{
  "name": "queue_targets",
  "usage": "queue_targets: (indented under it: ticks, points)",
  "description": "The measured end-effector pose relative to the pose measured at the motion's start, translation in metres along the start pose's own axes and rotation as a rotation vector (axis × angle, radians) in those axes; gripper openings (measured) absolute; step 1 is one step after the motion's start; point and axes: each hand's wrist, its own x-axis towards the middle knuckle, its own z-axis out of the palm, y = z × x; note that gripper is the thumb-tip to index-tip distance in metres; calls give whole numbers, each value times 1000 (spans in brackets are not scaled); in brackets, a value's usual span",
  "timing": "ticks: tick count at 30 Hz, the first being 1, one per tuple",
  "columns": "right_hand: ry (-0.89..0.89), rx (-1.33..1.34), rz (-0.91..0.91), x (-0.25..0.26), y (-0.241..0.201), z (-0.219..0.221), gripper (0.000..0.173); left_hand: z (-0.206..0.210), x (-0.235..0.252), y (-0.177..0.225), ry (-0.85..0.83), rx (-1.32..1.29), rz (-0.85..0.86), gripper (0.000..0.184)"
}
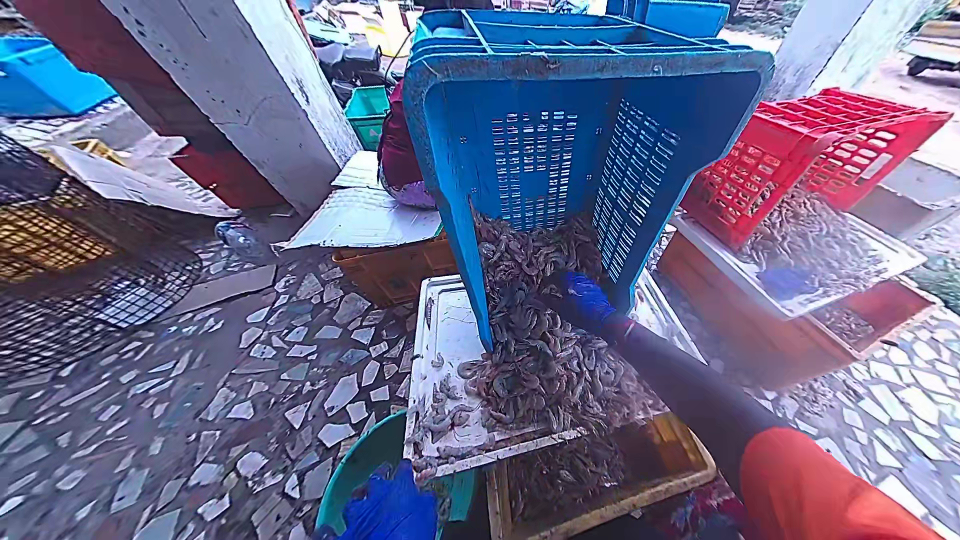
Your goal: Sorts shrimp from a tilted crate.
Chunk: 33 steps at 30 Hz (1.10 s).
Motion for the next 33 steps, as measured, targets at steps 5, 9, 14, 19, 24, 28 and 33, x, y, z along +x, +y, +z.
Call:
queue_targets:
  ticks: [5, 9, 14, 19, 24, 28, 33]
  points:
    - [107, 95, -47, 106, -29, -9, 49, -8, -2, 39, 107, -27, 107, 51]
    - [88, -43, -44, 153, -39, -9, 48, -13, -2, 55, 107, 0, 212, 56]
    - [41, -128, -46, 171, -27, -1, 54, -11, 0, 61, 134, -71, 305, 63]
    - [-27, -175, -67, 175, -18, 0, 45, -9, -5, 61, 164, -75, 373, 61]
    - [-297, -301, -36, 157, -31, -9, 53, -9, -7, 65, 150, -65, 384, 65]
    - [-441, -380, -70, 131, -34, -4, 52, -8, -8, 67, 132, -57, 385, 70]
    - [-476, -312, -54, 89, -22, 15, 49, -4, -9, 67, 98, -73, 370, 70]
